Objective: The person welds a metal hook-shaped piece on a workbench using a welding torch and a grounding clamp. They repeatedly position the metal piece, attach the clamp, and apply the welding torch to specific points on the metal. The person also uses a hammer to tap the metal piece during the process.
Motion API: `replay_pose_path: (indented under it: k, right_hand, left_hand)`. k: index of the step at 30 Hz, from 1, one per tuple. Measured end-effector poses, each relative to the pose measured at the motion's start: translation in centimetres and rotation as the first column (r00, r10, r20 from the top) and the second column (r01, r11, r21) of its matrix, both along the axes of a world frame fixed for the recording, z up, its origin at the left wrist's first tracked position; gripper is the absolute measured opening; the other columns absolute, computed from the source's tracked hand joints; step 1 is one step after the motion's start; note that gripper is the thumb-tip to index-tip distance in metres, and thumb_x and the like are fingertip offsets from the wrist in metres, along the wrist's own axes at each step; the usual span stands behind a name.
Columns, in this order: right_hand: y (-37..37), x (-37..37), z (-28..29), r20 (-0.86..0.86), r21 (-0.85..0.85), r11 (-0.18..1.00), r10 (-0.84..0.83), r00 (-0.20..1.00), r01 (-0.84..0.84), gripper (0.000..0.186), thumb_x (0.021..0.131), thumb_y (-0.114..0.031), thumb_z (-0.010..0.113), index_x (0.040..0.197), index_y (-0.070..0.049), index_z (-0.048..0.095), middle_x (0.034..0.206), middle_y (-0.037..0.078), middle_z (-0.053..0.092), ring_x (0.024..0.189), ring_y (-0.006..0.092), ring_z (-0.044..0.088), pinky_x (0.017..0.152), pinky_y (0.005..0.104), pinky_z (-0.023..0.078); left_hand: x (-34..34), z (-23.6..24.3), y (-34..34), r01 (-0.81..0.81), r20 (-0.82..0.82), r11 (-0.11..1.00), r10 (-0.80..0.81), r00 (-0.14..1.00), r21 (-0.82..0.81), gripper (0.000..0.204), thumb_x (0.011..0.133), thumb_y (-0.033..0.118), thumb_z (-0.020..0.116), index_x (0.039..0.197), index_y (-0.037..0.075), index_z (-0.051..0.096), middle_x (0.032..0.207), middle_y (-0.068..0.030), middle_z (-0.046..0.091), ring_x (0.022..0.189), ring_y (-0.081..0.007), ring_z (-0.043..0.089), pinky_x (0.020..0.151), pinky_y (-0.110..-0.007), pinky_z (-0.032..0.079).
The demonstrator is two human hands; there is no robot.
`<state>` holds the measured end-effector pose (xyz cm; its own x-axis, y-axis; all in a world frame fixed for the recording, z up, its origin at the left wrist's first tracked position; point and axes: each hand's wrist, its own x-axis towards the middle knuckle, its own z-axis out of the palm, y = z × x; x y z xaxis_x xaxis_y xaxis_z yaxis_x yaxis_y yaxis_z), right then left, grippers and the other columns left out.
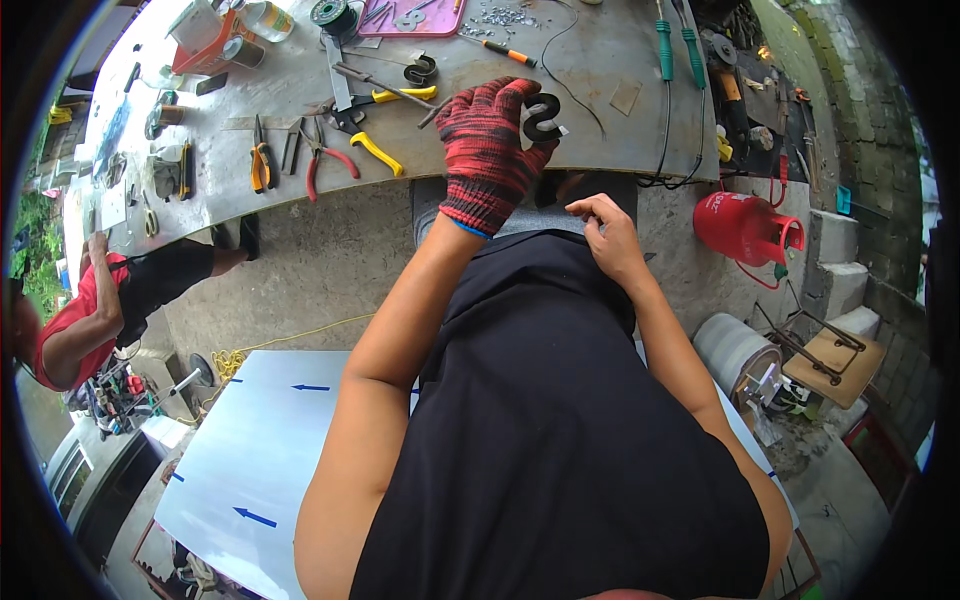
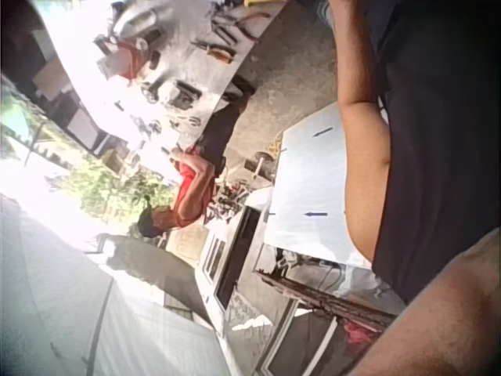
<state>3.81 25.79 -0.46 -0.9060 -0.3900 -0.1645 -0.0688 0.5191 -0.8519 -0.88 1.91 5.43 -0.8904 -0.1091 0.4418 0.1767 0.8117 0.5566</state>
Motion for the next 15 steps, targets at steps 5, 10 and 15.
replay_pose_path:
  k: [5, 10, 15]
  right_hand:
    - [-0.01, 0.21, -0.3, -0.006, -0.002, 1.0, 0.004, 1.0, -0.004, 0.034, 0.085, 0.01, 0.05, 0.106, -0.002, 0.072, 0.098, 0.011, 0.066, 0.084, 0.0216, 0.064, 0.077, 0.0327, 0.051]
    - [-0.11, 0.25, -0.28, -0.009, 0.003, 1.0, 0.005, 1.0, -0.005, 0.033, 0.085, 0.01, 0.05, 0.106, -0.002, 0.072, 0.098, 0.011, 0.066, 0.084, 0.0215, 0.064, 0.077, 0.0327, 0.052]
    - [-0.2, 0.25, -0.19, -0.005, 0.007, 1.0, 0.008, 1.0, -0.008, 0.033, 0.085, 0.01, 0.05, 0.106, -0.002, 0.072, 0.097, 0.012, 0.066, 0.084, 0.0222, 0.064, 0.078, 0.033, 0.052]
  left_hand:
    - [0.13, 0.14, 0.0, 0.015, -0.005, 1.0, -0.015, 1.0, 0.012, 0.065, 0.065, 0.025, 0.092, 0.122, 0.016, 0.063, 0.118, -0.0061, 0.069, 0.109, -0.0308, 0.063, 0.095, -0.046, 0.045]
    - [0.39, 0.21, -0.01, 0.02, -0.017, 0.999, -0.02, 1.0, 0.025, 0.065, 0.064, 0.024, 0.092, 0.122, 0.015, 0.063, 0.117, -0.0066, 0.07, 0.108, -0.0308, 0.064, 0.095, -0.046, 0.046]
    - [0.46, -0.1, -0.16, 0.029, -0.026, 0.998, -0.028, 0.999, 0.051, 0.067, 0.063, 0.024, 0.093, 0.122, 0.015, 0.064, 0.116, -0.0073, 0.07, 0.107, -0.0309, 0.064, 0.095, -0.046, 0.046]
